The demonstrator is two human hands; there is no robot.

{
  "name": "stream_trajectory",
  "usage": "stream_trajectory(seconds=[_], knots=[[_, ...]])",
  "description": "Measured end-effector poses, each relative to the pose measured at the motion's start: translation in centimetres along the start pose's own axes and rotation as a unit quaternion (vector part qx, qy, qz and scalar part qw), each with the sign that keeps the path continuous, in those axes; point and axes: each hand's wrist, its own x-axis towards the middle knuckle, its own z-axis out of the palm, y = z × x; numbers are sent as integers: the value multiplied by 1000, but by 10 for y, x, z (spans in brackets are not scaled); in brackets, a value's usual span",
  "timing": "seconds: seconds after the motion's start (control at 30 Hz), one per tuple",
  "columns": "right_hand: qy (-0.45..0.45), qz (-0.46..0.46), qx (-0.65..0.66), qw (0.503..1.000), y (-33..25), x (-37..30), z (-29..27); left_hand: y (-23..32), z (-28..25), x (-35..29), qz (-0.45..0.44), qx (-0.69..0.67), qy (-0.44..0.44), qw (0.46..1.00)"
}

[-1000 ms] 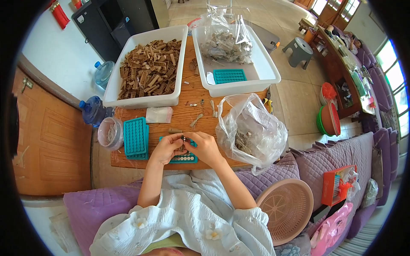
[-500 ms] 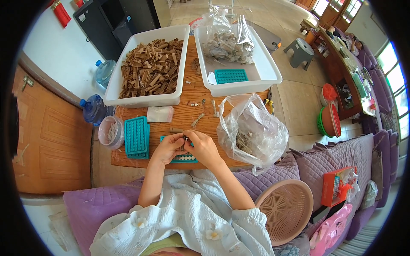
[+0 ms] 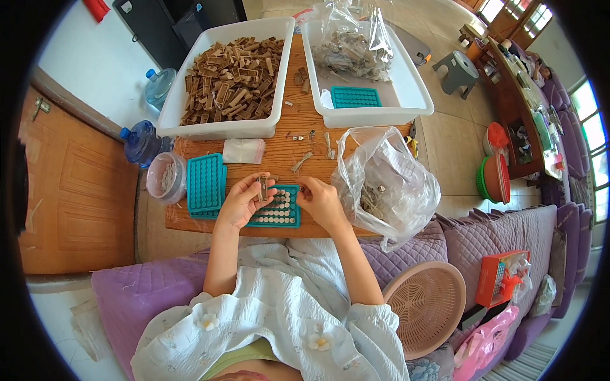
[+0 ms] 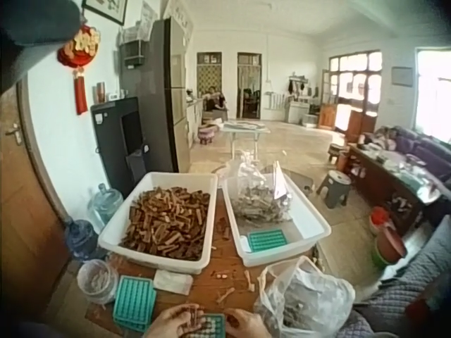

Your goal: The person assembles small metal parts into a plastic tray by hand, taking the parts from containers and plastic bags.

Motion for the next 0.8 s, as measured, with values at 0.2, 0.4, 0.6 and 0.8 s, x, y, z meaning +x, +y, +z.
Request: stream_trajectory(seconds=[0.2, 0.4, 0.6, 0.8], knots=[[-75, -38, -63, 995, 8, -4, 14, 4, 1, -10, 6, -31, -8, 999], [-90, -50, -75, 992, 5, -2, 10, 7, 0, -15, 23, -53, -25, 998], [10, -126, -40, 991, 0, 2, 14, 8, 6, -16, 48, -79, -65, 994], [58, -39, 70, 995, -67, -3, 18, 2, 17, -20, 122, -69, -46, 989]])
